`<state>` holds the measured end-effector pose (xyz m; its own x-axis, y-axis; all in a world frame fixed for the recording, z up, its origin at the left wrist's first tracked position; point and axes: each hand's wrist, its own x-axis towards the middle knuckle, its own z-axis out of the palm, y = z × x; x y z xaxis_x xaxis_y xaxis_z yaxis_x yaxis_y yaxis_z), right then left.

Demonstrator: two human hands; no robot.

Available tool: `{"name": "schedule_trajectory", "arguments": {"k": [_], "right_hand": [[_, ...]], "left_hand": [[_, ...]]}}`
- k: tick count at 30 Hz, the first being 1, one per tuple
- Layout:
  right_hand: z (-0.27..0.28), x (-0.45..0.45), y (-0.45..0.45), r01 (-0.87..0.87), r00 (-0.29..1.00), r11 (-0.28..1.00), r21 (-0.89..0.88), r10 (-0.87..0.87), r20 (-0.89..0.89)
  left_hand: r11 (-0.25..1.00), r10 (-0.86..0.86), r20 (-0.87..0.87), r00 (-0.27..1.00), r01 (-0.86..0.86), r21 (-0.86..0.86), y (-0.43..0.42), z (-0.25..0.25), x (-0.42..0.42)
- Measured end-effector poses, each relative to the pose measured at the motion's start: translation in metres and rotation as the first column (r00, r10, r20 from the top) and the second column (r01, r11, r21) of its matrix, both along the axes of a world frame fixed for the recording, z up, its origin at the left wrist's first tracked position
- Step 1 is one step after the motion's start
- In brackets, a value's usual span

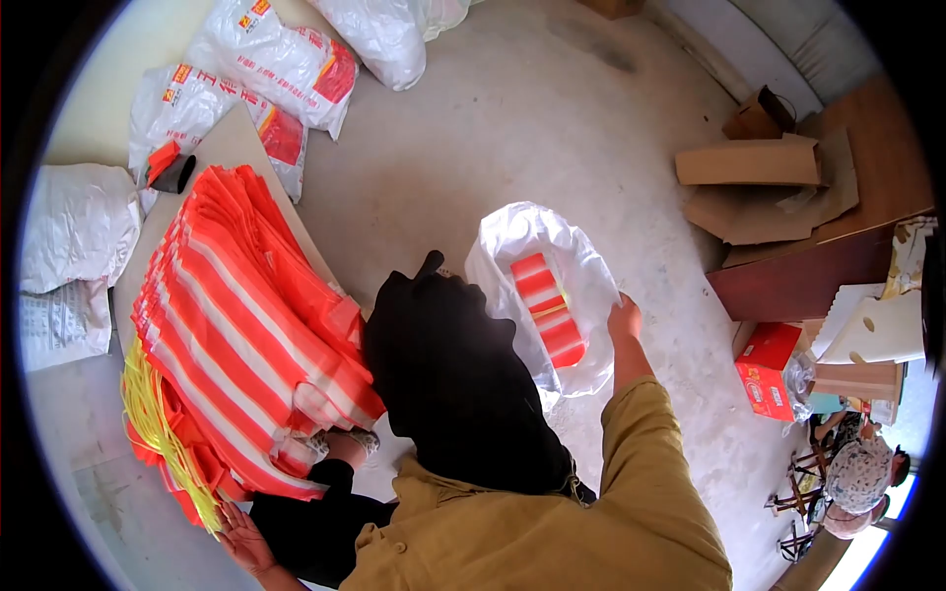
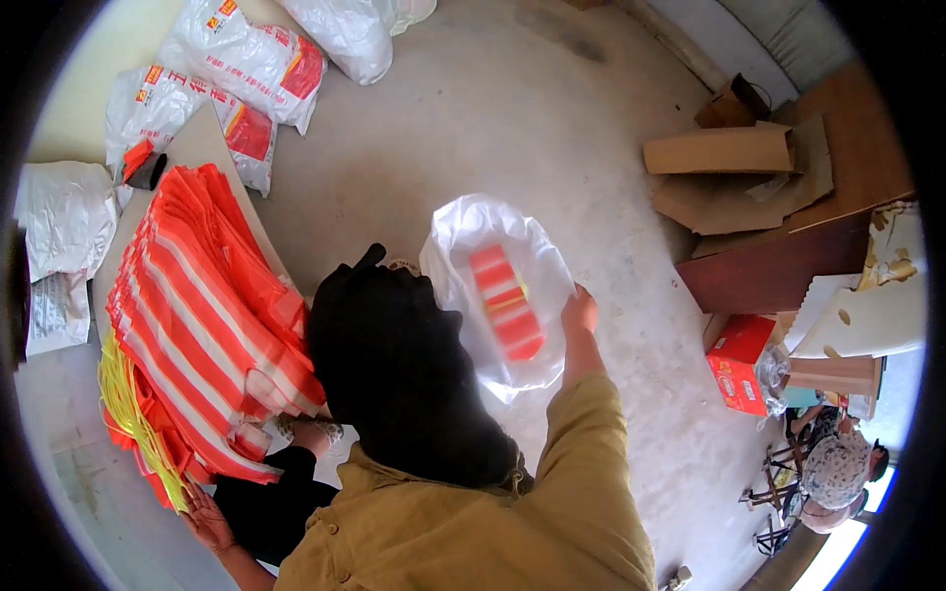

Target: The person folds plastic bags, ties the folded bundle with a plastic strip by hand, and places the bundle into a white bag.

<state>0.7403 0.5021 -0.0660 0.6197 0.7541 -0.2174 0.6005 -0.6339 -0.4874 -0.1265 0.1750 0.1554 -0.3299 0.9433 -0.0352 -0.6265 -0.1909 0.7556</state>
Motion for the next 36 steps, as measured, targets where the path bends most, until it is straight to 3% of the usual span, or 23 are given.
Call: {"name": "schedule_trajectory", "arguments": {"k": [5, 6, 7, 9, 11, 12, 13, 14, 15, 17, 19, 27, 29, 32, 34, 36], "right_hand": [[-0.007, 0.008, -0.003, 0.064, 0.998, 0.995, -0.071, -0.062, 0.031], [-0.01, 0.005, -0.007, 0.089, 0.996, 0.991, -0.098, -0.086, 0.036], [-0.013, -0.005, -0.012, 0.031, 0.959, 0.998, -0.052, -0.015, 0.281], [-0.018, -0.038, -0.022, -0.11, 0.7, 0.994, -0.005, 0.081, 0.709], [-0.024, -0.06, -0.029, -0.405, 0.742, 0.914, 0.012, 0.32, 0.589], [-0.027, -0.073, -0.021, -0.415, 0.896, 0.905, -0.089, 0.424, 0.132], [-0.031, -0.088, -0.012, -0.463, 0.852, 0.87, -0.169, 0.384, -0.357], [-0.033, -0.109, -0.025, -0.451, 0.685, 0.888, -0.087, 0.282, -0.672], [-0.034, -0.13, -0.037, -0.398, 0.439, 0.914, -0.079, 0.114, -0.891], [-0.062, -0.164, -0.054, -0.713, 0.316, 0.682, 0.163, 0.52, -0.793], [-0.066, -0.186, -0.058, -0.812, 0.232, 0.529, 0.246, 0.679, -0.696], [-0.061, -0.203, -0.052, -0.658, 0.218, 0.73, 0.185, 0.42, -0.881], [-0.063, -0.2, -0.052, -0.54, 0.138, 0.819, 0.195, 0.314, -0.939], [-0.062, -0.192, -0.051, -0.349, 0.005, 0.922, 0.167, 0.18, -0.984], [-0.051, -0.184, -0.05, -0.301, 0.096, 0.949, 0.094, 0.129, -0.987], [0.016, -0.186, -0.045, -0.374, 0.505, 0.925, -0.066, 0.143, -0.851]], "left_hand": [[1.0, -0.018, 0.024, 1.0, 0.017, 0.013, 0.009, 0.003, 0.006], [0.998, 0.05, 0.033, 0.998, -0.049, -0.032, 0.009, 0.004, 0.008], [0.99, 0.117, 0.038, 0.992, -0.114, -0.079, 0.008, 0.006, 0.009], [0.975, 0.19, 0.04, 0.981, -0.184, -0.128, 0.008, 0.007, 0.01], [0.972, 0.199, 0.044, 0.979, -0.192, -0.133, 0.011, 0.007, 0.011], [0.97, 0.205, 0.046, 0.978, -0.197, -0.139, 0.012, 0.007, 0.011], [0.969, 0.211, 0.049, 0.976, -0.202, -0.145, 0.013, 0.008, 0.011], [0.967, 0.216, 0.052, 0.975, -0.207, -0.151, 0.014, 0.008, 0.011], [0.974, 0.188, 0.052, 0.981, -0.18, -0.138, 0.014, 0.008, 0.009], [0.986, 0.136, 0.051, 0.989, -0.13, -0.108, 0.014, 0.006, 0.007], [0.991, 0.105, 0.041, 0.994, -0.101, -0.091, 0.013, 0.006, 0.007], [1.0, -0.018, -0.012, 1.0, 0.019, 0.013, 0.012, 0.001, 0.008], [0.992, -0.099, -0.053, 0.994, 0.103, 0.075, 0.021, 0.005, 0.015], [0.999, 0.022, -0.032, 0.999, -0.02, 0.046, 0.018, 0.001, 0.016], [0.993, -0.058, -0.049, 0.997, 0.063, 0.103, 0.021, 0.002, 0.017], [0.984, -0.099, -0.063, 0.993, 0.107, 0.14, 0.024, 0.003, 0.018]]}}
